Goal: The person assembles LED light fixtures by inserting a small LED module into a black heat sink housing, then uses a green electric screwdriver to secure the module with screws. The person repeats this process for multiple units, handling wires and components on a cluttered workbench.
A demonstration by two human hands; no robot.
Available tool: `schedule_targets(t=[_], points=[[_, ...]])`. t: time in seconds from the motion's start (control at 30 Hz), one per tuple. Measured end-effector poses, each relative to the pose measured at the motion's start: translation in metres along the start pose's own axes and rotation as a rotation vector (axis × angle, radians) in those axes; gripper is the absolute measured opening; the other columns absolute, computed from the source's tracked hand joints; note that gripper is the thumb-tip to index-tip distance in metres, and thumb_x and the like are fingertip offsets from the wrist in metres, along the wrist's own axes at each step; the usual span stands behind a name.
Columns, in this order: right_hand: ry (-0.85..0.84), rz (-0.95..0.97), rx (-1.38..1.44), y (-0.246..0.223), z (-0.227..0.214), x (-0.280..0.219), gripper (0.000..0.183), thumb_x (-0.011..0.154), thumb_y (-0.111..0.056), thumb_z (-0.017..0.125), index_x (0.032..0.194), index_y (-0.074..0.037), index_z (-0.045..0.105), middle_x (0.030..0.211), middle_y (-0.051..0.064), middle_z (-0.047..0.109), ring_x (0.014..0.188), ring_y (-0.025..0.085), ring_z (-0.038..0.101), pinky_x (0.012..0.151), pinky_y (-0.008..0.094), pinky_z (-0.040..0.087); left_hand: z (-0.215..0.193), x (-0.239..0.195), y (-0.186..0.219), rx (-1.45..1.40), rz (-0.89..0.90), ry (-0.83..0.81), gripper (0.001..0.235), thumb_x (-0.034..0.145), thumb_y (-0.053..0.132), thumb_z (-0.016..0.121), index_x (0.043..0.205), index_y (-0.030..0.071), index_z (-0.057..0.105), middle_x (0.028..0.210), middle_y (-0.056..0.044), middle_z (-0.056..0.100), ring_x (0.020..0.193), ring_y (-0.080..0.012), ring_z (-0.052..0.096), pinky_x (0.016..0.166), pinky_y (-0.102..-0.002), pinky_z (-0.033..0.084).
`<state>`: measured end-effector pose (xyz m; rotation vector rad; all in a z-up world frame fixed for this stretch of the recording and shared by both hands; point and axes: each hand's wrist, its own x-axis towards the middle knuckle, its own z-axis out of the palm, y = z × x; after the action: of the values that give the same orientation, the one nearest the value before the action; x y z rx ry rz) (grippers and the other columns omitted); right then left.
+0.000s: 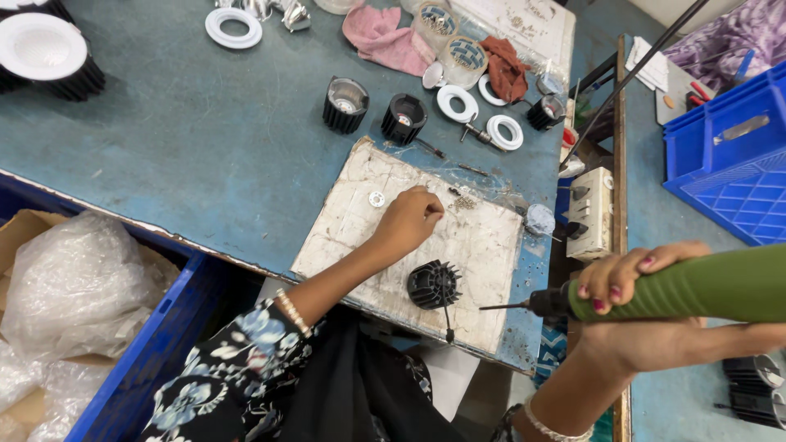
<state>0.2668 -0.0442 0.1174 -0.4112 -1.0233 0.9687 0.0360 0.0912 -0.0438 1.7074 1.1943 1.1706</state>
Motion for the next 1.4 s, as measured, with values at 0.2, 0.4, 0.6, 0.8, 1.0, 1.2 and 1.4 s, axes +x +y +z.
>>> schedule_targets(t=[0.2, 0.4, 0.6, 0.8, 1.0, 1.2, 1.4], points=[[0.158, 0.006, -0.381, 0.003, 0.01, -0.01, 0.1, 0.083, -0.096, 0.022, 0.083, 0.001, 0.046, 0.057, 0.014, 0.043, 0.047, 0.024, 0.04, 0.041, 0.034, 0.035, 0.027, 0.018, -0.02, 0.125, 0.16, 0.08, 0.009, 0.079, 0.006, 0.075, 0.087, 0.003, 0.071, 0.095, -0.015, 0.06, 0.096, -0.0365, 0.061, 0.082, -0.045, 0.051], [0.178, 0.001, -0.505, 0.007, 0.029, -0.006, 0.099, 0.083, -0.097, 0.024, 0.08, -0.001, 0.045, 0.052, 0.011, 0.039, 0.041, 0.022, 0.036, 0.037, 0.033, 0.034, 0.028, 0.01, -0.02, 0.032, 0.225, 0.019, 0.014, 0.081, 0.005, 0.074, 0.095, 0.005, 0.073, 0.096, -0.011, 0.059, 0.096, -0.0303, 0.06, 0.087, -0.041, 0.05], [0.182, 0.006, -0.493, 0.012, 0.042, -0.008, 0.1, 0.084, -0.098, 0.026, 0.08, 0.0, 0.046, 0.05, 0.009, 0.037, 0.036, 0.02, 0.036, 0.035, 0.032, 0.034, 0.034, 0.005, -0.013, 0.034, 0.253, -0.046, 0.009, 0.082, 0.011, 0.079, 0.089, 0.008, 0.074, 0.095, -0.009, 0.057, 0.095, -0.0282, 0.059, 0.084, -0.04, 0.05], [0.193, 0.03, -0.407, 0.013, 0.043, -0.015, 0.101, 0.086, -0.1, 0.026, 0.08, -0.001, 0.046, 0.051, 0.008, 0.039, 0.035, 0.019, 0.038, 0.035, 0.031, 0.035, 0.046, 0.01, -0.012, 0.099, 0.262, -0.015, 0.015, 0.077, 0.019, 0.084, 0.088, 0.013, 0.077, 0.092, -0.008, 0.057, 0.095, -0.0283, 0.057, 0.085, -0.044, 0.045], [0.199, 0.013, -0.442, 0.018, 0.038, -0.014, 0.101, 0.083, -0.098, 0.028, 0.083, 0.001, 0.045, 0.052, 0.01, 0.039, 0.035, 0.02, 0.038, 0.034, 0.033, 0.035, 0.066, 0.013, -0.02, 0.187, 0.182, 0.049, 0.011, 0.075, 0.022, 0.084, 0.08, 0.015, 0.076, 0.097, -0.005, 0.059, 0.102, -0.0268, 0.055, 0.091, -0.045, 0.04], [0.194, 0.029, -0.309, 0.018, 0.04, -0.012, 0.099, 0.085, -0.095, 0.029, 0.082, 0.003, 0.046, 0.055, 0.012, 0.043, 0.036, 0.021, 0.04, 0.035, 0.032, 0.035, 0.07, 0.017, -0.02, 0.237, 0.151, -0.001, 0.008, 0.076, 0.017, 0.081, 0.077, 0.014, 0.074, 0.096, -0.004, 0.059, 0.102, -0.0256, 0.055, 0.09, -0.045, 0.04], [0.216, 0.039, -0.335, 0.016, 0.035, -0.012, 0.1, 0.082, -0.096, 0.029, 0.085, 0.003, 0.046, 0.052, 0.011, 0.041, 0.035, 0.021, 0.04, 0.033, 0.032, 0.034, 0.044, 0.023, 0.004, 0.113, 0.164, -0.101, 0.007, 0.081, 0.012, 0.079, 0.081, 0.009, 0.072, 0.092, -0.006, 0.058, 0.093, -0.024, 0.057, 0.084, -0.038, 0.047]])
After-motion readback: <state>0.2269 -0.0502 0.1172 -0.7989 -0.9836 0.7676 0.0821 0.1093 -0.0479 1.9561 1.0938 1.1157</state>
